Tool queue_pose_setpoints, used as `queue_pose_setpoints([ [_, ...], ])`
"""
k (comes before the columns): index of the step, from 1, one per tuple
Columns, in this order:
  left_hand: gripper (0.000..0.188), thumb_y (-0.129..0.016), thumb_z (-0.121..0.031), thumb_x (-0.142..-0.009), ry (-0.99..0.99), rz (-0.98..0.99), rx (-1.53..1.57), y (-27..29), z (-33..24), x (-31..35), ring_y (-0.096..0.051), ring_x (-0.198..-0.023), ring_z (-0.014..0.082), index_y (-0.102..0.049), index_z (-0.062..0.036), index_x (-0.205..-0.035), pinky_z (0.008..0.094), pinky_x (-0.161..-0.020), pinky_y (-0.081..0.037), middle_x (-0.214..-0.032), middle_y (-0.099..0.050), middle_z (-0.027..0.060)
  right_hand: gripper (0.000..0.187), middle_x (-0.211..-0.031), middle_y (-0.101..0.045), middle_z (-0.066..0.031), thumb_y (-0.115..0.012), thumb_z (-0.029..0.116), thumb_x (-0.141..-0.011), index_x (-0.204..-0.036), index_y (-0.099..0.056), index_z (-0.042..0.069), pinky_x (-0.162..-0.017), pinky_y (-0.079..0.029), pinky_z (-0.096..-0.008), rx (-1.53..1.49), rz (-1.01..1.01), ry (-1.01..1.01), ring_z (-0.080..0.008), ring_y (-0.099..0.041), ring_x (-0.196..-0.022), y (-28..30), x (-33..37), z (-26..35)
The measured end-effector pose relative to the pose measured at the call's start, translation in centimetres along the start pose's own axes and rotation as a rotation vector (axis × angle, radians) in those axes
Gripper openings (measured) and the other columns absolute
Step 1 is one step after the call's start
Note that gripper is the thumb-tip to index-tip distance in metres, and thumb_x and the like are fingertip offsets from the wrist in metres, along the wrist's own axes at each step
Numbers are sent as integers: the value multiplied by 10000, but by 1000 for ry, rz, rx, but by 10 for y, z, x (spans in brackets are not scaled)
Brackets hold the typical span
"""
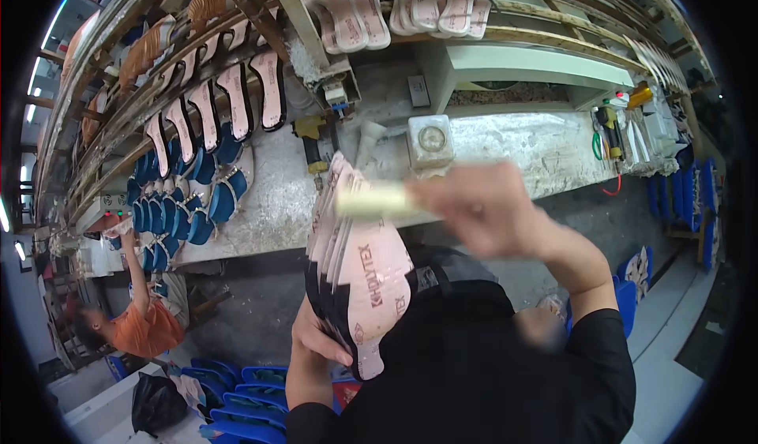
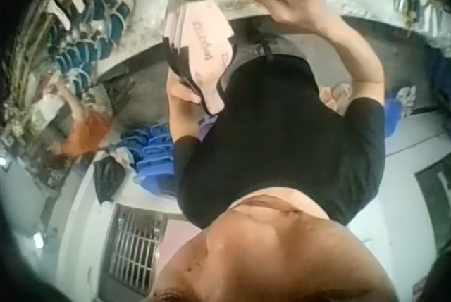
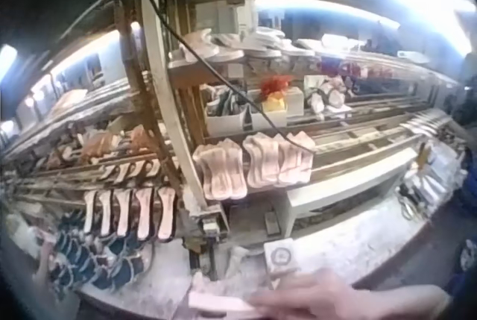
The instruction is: The person dips a brush into glue, applies it across shoe insoles, and places them onto a rack.
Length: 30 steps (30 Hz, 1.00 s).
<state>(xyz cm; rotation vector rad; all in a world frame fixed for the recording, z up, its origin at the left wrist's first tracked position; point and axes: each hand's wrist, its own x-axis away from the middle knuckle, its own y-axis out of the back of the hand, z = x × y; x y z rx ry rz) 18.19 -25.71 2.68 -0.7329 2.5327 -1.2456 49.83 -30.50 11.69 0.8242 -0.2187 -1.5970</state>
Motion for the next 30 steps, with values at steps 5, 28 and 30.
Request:
queue_pose_setpoints([
  [5,1178,-913,-37,-448,-27,63,52,6,0,1,-643,-1194,377,-370,138,-1479,486,-1088,-460,-1311,-622,277,217,-882,-775,-123,-652,50,-943,-1121,-766,2,-625,-545,-308,-311,-37,-178,-154,-691,-666,21,6,7],
  [28,1000,-896,-250,-595,-30,-95,153,15,18,16,-641,-788,295,-453,79,-1429,372,-619,-553,-1076,-642,223,164,-865,-762,-110,-730,81,-913,-1068,-779,60,-627,-558,-369,-195,181,97,-256,-719,-701,20,-26,11],
  [30,1004,-888,-241,-596,-50,-53,174,-2,14,8,-648,-786,289,-443,83,-1435,362,-608,-562,-1075,-647,233,166,-881,-761,-119,-720,86,-917,-1069,-773,45,-615,-542,-373,-167,290,115,-278,-703,-688,12,-26,7],
])
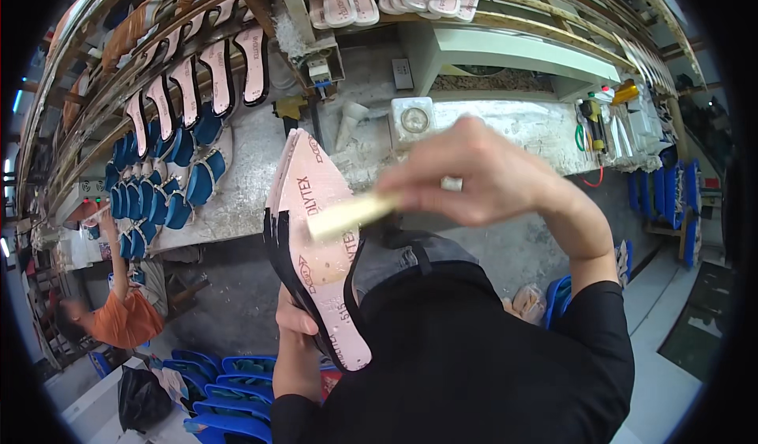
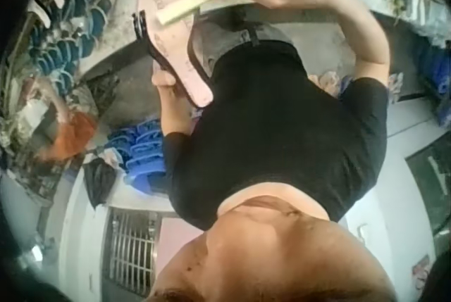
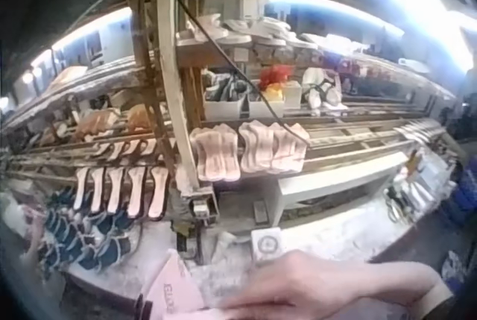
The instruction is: The person dips a brush into glue, applies it across shoe insoles, and places them onto a rack.
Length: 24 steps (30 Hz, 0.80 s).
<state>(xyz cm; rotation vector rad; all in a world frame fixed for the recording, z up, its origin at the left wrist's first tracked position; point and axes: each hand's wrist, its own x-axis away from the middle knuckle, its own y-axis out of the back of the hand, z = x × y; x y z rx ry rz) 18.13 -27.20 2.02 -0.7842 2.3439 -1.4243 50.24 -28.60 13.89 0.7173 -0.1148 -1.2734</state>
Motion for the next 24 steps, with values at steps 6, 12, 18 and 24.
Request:
queue_pose_setpoints([
  [6,1088,-871,-201,-563,-56,-237,-79,-4,1,4,-591,-1054,305,-373,122,-1475,380,-872,-476,-1232,-591,229,199,-793,-747,-121,-758,53,-874,-1070,-780,24,-523,-515,-319,-90,38,-7,-190,-686,-600,-2,18,17],
  [12,1098,-907,-86,-513,-67,-235,-271,-45,-12,-19,-598,-1267,298,-405,100,-1472,392,-1106,-436,-1377,-596,193,191,-802,-738,-140,-684,-1,-912,-1090,-753,7,-559,-514,-310,88,-196,-79,-200,-703,-629,-23,10,19],
  [18,1099,-917,-20,-493,-4,-184,-368,-38,-19,-8,-621,-1216,255,-409,69,-1464,372,-1043,-485,-1329,-618,155,191,-782,-726,-129,-681,20,-931,-1108,-747,-1,-523,-476,-294,142,-214,-184,-154,-659,-582,-11,-2,-6],
  [24,1098,-924,-60,-514,5,-199,-406,-36,-19,-12,-591,-1248,257,-397,52,-1472,379,-1078,-451,-1341,-598,153,235,-720,-694,-102,-754,23,-857,-1091,-765,32,-523,-487,-337,109,-64,20,-252,-673,-587,-15,8,6],
])
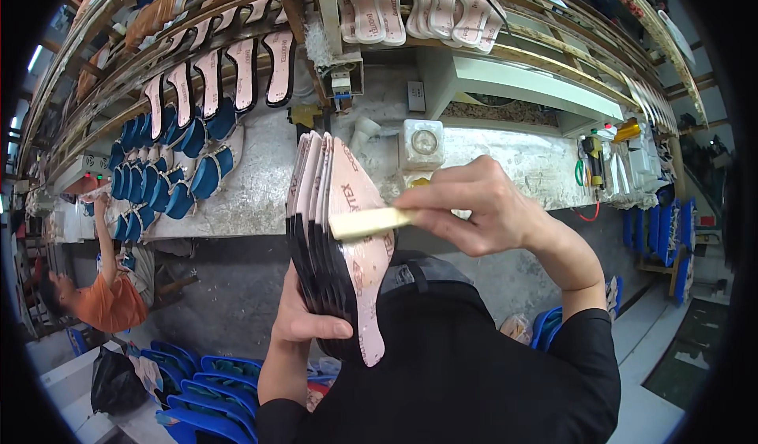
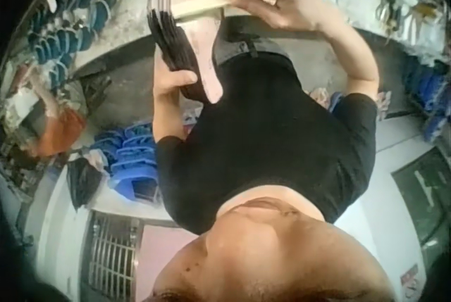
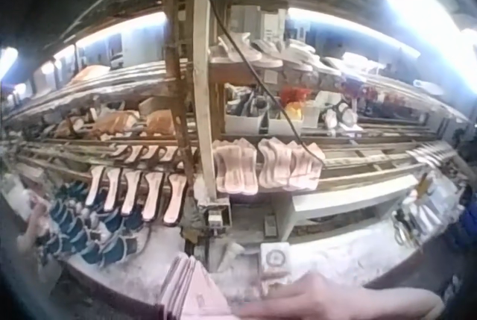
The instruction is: The person dips a brush into glue, applies it across shoe insoles, and places them onto a rack.
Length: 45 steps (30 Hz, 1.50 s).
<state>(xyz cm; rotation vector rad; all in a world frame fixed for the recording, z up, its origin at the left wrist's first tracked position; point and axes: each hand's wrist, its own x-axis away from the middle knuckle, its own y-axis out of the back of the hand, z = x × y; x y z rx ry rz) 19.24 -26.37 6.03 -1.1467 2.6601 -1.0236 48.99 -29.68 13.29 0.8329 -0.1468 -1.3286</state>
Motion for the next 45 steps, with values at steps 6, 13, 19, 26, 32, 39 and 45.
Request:
queue_pose_setpoints([
  [6,1095,-922,-151,-529,77,-52,97,-2,9,1,-594,-1241,264,-395,19,-1474,381,-1084,-451,-1341,-590,146,176,-741,-727,-117,-716,77,-898,-1047,-767,0,-537,-519,-313,-166,56,-56,-218,-696,-585,6,22,17],
  [13,1096,-890,-266,-547,107,-141,169,-34,0,-9,-634,-1174,251,-410,39,-1484,350,-1011,-504,-1320,-608,148,218,-712,-697,-114,-729,11,-854,-1070,-765,17,-502,-473,-329,51,-39,-65,-209,-652,-549,10,9,21],
  [19,1068,-883,-261,-569,111,-88,232,-24,1,-5,-647,-1158,241,-417,60,-1474,332,-989,-519,-1304,-619,154,247,-679,-662,-94,-753,6,-846,-1090,-764,42,-495,-455,-346,70,-21,-4,-229,-630,-541,14,6,14],
  [26,1060,-878,-263,-568,81,-131,198,-32,-10,-6,-656,-1141,246,-422,52,-1472,339,-981,-526,-1299,-622,158,259,-692,-673,-102,-770,10,-829,-1087,-764,38,-510,-461,-346,52,-18,26,-252,-646,-563,11,-8,9],
  [32,1034,-858,-277,-585,113,-164,234,-28,-11,-8,-660,-1135,256,-426,68,-1459,351,-970,-539,-1281,-623,175,284,-707,-687,-79,-807,48,-813,-1096,-787,69,-501,-453,-338,80,117,39,-240,-634,-547,18,-14,12],
  [39,1028,-843,-298,-628,113,-125,250,-16,-5,-10,-670,-1114,263,-391,74,-1474,373,-969,-554,-1260,-623,191,279,-682,-651,-48,-820,71,-810,-1087,-790,79,-478,-432,-331,130,226,75,-224,-613,-534,23,-22,20],
  [45,995,-850,-360,-707,106,-166,287,-15,0,-12,-685,-1078,251,-385,61,-1479,362,-931,-575,-1257,-630,177,246,-645,-603,-33,-809,79,-833,-1078,-786,71,-443,-396,-339,120,332,160,-197,-590,-513,19,-27,24],
])
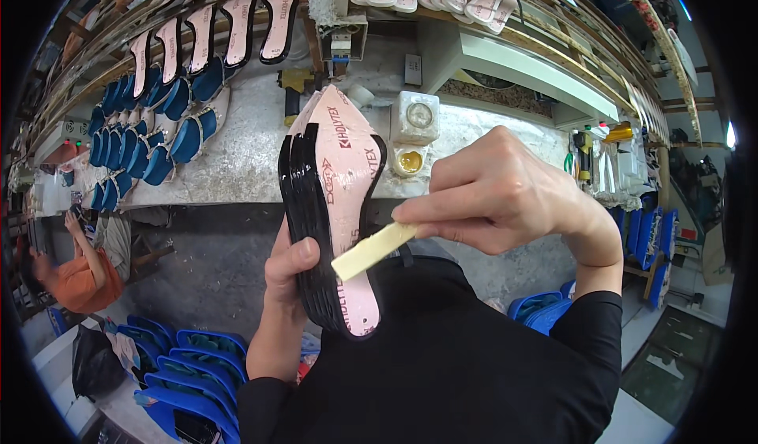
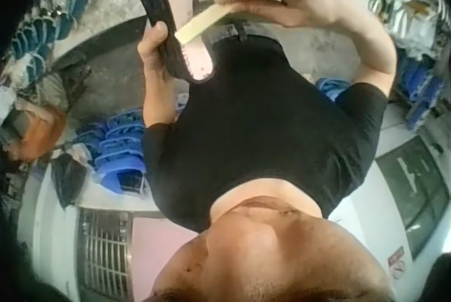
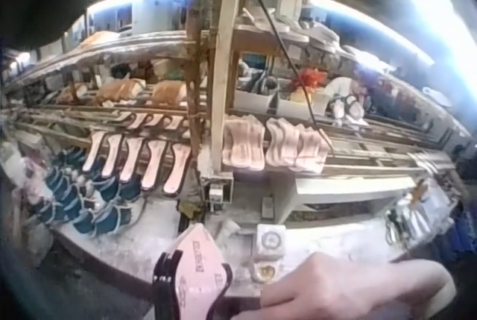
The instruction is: The person dips a brush into glue, applies it across shoe insoles, and places them onto a rack.
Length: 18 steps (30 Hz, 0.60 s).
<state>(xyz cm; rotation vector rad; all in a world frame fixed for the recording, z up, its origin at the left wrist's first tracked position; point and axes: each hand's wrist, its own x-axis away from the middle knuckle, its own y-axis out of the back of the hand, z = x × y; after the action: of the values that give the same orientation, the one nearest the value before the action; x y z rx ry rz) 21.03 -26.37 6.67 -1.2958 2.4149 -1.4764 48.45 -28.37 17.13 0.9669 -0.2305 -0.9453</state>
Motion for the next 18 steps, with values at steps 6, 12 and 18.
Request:
queue_pose_setpoints([
  [6,775,-754,-430,-847,-70,120,13,11,3,-3,-685,-858,221,-502,71,-1382,312,-688,-582,-1066,-667,193,233,-755,-680,-60,-718,180,-944,-1097,-759,10,-482,-418,-306,-552,-21,-27,-143,-605,-574,8,10,6],
  [12,803,-793,-335,-793,-3,203,111,24,7,-9,-678,-863,259,-470,85,-1397,378,-694,-619,-1128,-638,209,259,-810,-638,-10,-628,200,-1042,-1179,-713,-4,-596,-416,-217,-385,-424,-413,-31,-531,-704,16,6,-10],
  [18,820,-799,-291,-769,-122,237,85,21,7,-10,-622,-882,235,-451,86,-1409,371,-680,-612,-1188,-568,171,177,-838,-756,-106,-721,76,-937,-1092,-760,0,-575,-486,-299,-233,-135,-283,-134,-663,-652,8,0,-29],
])
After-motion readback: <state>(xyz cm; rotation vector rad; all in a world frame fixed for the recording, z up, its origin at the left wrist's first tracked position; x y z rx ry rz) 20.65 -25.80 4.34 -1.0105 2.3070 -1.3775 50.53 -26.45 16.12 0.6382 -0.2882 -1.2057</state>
